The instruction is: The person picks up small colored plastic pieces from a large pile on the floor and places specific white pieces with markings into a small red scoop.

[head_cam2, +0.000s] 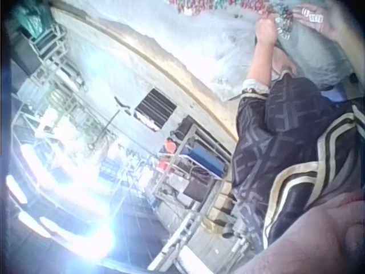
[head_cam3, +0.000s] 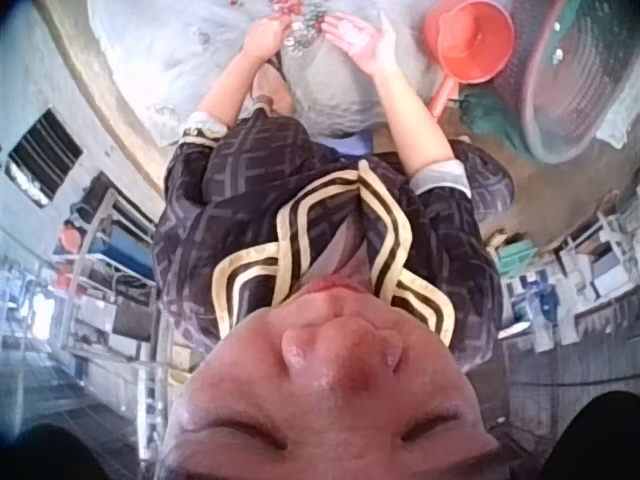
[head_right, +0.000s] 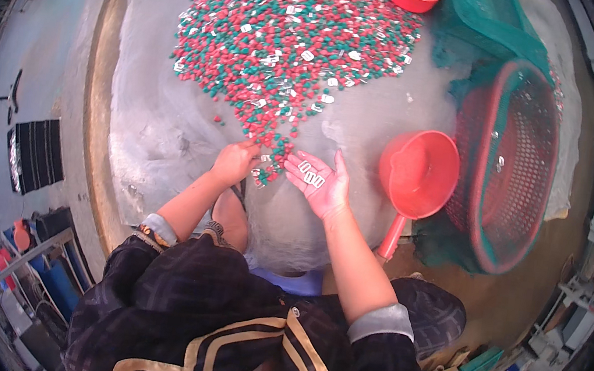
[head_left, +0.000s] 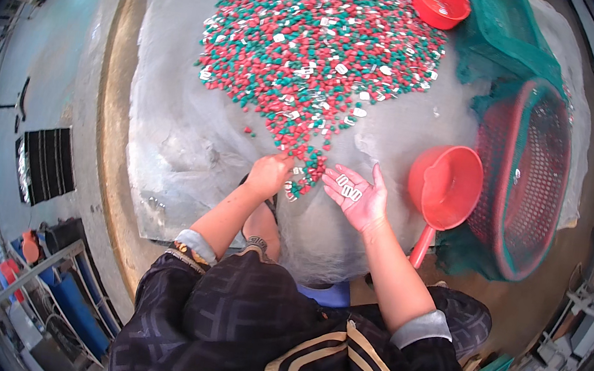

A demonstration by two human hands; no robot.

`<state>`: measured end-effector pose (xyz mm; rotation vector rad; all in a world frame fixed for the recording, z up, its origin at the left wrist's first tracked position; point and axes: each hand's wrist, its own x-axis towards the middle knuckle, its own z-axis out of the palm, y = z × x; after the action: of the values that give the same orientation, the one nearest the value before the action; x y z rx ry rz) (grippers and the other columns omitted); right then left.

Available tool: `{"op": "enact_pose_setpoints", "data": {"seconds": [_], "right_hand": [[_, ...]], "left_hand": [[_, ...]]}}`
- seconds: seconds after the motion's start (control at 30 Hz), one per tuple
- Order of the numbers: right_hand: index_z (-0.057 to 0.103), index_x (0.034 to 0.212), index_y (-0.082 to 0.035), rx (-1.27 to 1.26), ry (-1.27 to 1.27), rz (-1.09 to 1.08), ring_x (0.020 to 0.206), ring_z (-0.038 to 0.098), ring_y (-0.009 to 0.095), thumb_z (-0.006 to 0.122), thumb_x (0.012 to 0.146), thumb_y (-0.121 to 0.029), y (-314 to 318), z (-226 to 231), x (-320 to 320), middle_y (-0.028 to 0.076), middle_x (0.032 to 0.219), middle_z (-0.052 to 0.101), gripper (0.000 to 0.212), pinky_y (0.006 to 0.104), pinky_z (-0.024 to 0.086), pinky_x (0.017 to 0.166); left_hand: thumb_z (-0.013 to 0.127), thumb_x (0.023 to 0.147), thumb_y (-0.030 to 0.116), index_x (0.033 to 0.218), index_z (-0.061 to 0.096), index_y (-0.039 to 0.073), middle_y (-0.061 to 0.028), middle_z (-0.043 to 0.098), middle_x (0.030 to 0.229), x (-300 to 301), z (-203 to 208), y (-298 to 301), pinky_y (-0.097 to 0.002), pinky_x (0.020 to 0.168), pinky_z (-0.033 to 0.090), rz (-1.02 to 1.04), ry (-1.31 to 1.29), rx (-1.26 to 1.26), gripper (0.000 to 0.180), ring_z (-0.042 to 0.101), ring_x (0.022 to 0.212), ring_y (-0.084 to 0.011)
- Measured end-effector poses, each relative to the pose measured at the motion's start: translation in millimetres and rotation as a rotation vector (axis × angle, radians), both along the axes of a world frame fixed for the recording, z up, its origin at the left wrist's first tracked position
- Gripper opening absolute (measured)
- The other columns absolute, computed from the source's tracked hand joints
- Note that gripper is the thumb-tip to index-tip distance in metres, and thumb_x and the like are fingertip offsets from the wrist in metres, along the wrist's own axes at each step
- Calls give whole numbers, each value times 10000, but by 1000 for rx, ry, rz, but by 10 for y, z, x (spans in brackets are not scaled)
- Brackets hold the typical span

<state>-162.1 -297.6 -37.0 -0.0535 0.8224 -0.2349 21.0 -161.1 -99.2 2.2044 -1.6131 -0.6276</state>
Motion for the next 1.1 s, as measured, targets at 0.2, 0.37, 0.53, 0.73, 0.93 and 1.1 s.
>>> {"op": "enact_pose_setpoints", "data": {"seconds": [0.2, 0.37, 0.53, 0.73, 0.93, 1.1], "right_hand": [[393, 1202, 109, -81, -78, -175, 1103, 476, 391, 319, 862, -566, -253, 420, -248, 278, 1192, 461, 759, 445, 417, 912], [416, 1167, 114, -140, -15, -372, 1075, 493, 391, 355, 860, -543, -411, 675, -578, 281, 1158, 481, 728, 450, 425, 896], [479, 1081, 82, -162, 35, -635, 1032, 516, 371, 441, 853, -463, -508, 716, -957, 256, 1111, 507, 593, 431, 438, 880], [532, 1013, 43, -184, 220, -887, 895, 561, 309, 454, 860, -376, -750, 790, -1144, 182, 986, 573, 453, 387, 451, 826], [568, 905, -40, -185, 419, -1071, 617, 518, 177, 455, 852, -312, -859, 693, -1503, 61, 738, 570, 298, 298, 421, 604], [483, 692, -95, -24, 333, -835, 425, 310, 82, 482, 822, -249, -604, 642, -1374, -32, 513, 358, 201, 211, 242, 399]], "left_hand": [[601, 663, 99, 751, 548, 57, -105, 594, 759, 84, -6, -10, -410, 632, 471, 20, 104, 70, 111, 590, 722, -306], [615, 643, 90, 736, 555, 53, -105, 592, 737, 42, 187, -24, -403, 612, 467, -9, 136, 68, 118, 587, 686, -300], [636, 636, 98, 706, 562, 44, -103, 575, 671, -12, 347, 73, -375, 576, 457, 14, 185, 73, 115, 578, 620, -277], [666, 626, 111, 693, 564, 43, -94, 560, 613, -79, 597, 114, -360, 559, 457, 33, 181, 83, 140, 569, 574, -261], [696, 623, 92, 690, 565, 27, -53, 551, 578, 10, 793, 198, -302, 521, 447, 74, 159, 80, 161, 568, 551, -163], [710, 703, 124, 723, 557, 14, -20, 587, 634, 21, 1168, -153, -232, 496, 428, 207, 638, 133, 190, 537, 546, -67]]}}
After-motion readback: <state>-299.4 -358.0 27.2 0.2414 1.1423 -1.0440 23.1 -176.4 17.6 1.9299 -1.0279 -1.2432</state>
